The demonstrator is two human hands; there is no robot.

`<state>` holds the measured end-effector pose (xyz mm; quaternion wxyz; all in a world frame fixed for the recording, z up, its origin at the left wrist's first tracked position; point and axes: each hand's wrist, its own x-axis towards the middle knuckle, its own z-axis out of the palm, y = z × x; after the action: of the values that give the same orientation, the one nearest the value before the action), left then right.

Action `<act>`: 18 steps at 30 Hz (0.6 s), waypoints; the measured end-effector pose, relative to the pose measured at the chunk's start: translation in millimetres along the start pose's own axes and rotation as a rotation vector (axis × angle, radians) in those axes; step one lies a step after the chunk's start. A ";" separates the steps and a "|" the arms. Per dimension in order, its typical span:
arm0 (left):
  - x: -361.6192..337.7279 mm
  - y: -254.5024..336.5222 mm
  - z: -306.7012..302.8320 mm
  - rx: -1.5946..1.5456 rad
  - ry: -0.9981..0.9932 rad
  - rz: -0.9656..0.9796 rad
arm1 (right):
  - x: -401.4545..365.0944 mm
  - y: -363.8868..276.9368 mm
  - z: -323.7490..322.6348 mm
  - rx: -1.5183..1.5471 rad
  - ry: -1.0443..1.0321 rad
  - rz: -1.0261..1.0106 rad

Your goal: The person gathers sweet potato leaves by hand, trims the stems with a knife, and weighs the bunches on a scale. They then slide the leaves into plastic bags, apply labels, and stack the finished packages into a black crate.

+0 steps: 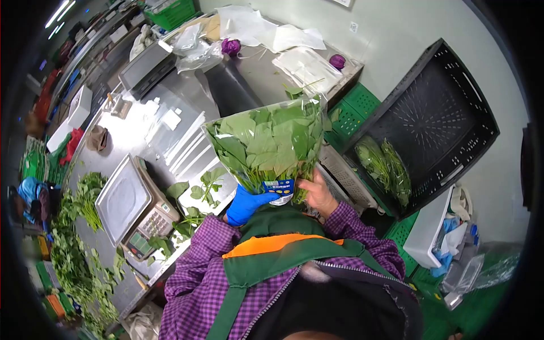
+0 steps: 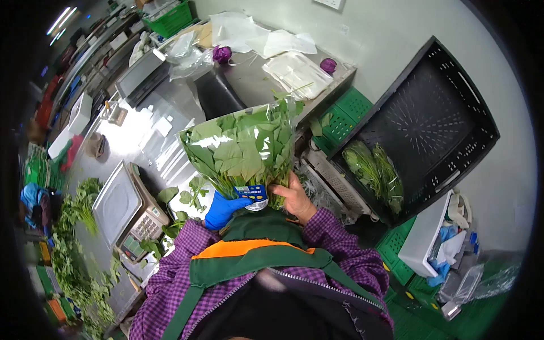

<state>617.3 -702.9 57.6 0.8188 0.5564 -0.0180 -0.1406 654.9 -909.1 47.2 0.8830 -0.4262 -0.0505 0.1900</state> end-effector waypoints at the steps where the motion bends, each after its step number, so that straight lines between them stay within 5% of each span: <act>1: -1.8 -3.8 -0.9 0.014 0.027 0.016 | 1.7 1.4 -1.9 -0.030 -0.025 -0.006; 18: -45.5 -5.4 1.2 -0.035 0.355 0.111 | 25.8 18.7 11.5 0.019 -0.289 0.220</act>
<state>572.2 -694.5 58.9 0.8253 0.5561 0.0984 0.0050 670.3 -880.3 38.2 0.8444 -0.3890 -0.1282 0.3452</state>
